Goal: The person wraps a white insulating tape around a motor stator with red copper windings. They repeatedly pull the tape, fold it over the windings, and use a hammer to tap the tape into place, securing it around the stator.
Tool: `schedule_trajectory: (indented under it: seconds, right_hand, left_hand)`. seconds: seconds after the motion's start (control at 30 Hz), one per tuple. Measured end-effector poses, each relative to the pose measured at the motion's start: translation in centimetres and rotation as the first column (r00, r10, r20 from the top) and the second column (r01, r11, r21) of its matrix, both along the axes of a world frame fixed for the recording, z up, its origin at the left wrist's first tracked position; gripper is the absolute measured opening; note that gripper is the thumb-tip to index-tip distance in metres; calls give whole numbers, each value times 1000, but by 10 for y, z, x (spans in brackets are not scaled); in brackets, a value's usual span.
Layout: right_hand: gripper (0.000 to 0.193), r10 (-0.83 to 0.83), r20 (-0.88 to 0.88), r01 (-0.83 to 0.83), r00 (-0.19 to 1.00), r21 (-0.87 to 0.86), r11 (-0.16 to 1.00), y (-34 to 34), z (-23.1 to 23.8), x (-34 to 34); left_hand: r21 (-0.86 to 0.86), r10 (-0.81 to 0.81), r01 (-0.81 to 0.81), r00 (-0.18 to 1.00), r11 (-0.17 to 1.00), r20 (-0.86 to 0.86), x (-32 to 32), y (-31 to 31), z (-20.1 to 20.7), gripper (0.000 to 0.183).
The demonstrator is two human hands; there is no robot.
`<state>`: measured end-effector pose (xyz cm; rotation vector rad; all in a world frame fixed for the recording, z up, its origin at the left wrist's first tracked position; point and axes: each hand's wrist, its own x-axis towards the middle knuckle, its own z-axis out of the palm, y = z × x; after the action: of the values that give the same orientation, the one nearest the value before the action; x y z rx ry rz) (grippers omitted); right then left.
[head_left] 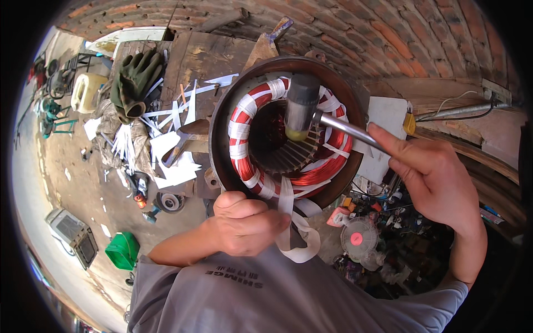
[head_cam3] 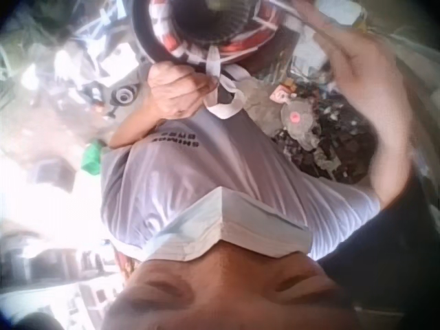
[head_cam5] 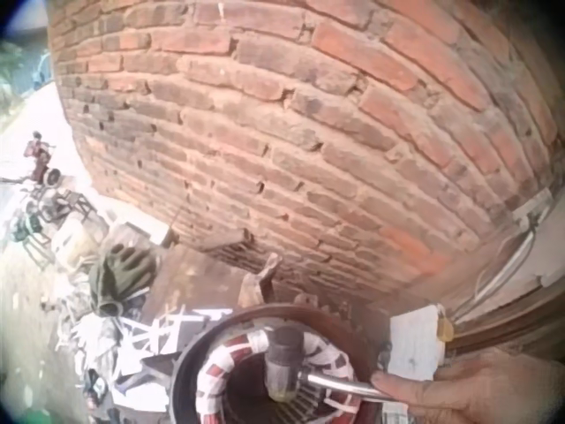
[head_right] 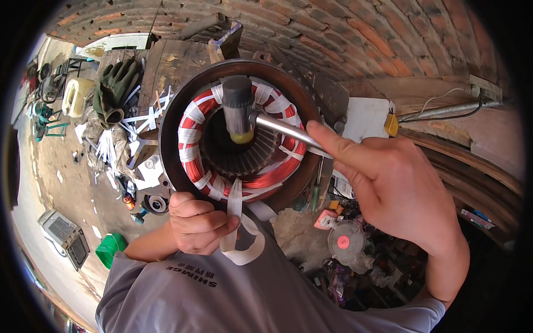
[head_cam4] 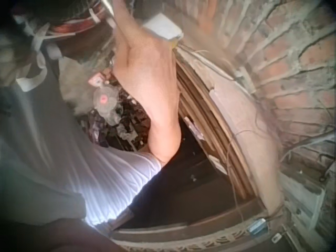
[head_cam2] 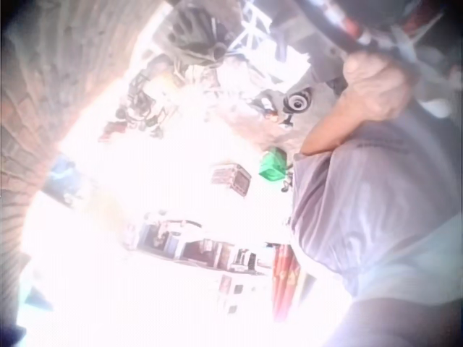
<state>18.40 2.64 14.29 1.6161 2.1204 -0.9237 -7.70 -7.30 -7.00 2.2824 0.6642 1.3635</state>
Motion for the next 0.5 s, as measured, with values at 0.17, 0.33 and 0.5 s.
schedule_trajectory:
  seconds: [0.17, 0.33, 0.5]
  right_hand:
    - [58, 0, -3, 0, 1000, -21, 1000, -20, -9, 1]
    - [58, 64, -13, -65, 998, -82, 995, 9, 6, 8]
    - [59, -28, -29, 26, 999, -65, 998, -16, 1, 11]
  left_hand:
    - [22, 3, -3, 1000, 1000, -11, 1, 1, -1, 32]
    - [24, 14, -14, 1000, 1000, -1, 2, -1, -1, 31]
    - [20, -6, 6, 1000, 1000, -22, 0, 1, -1, 31]
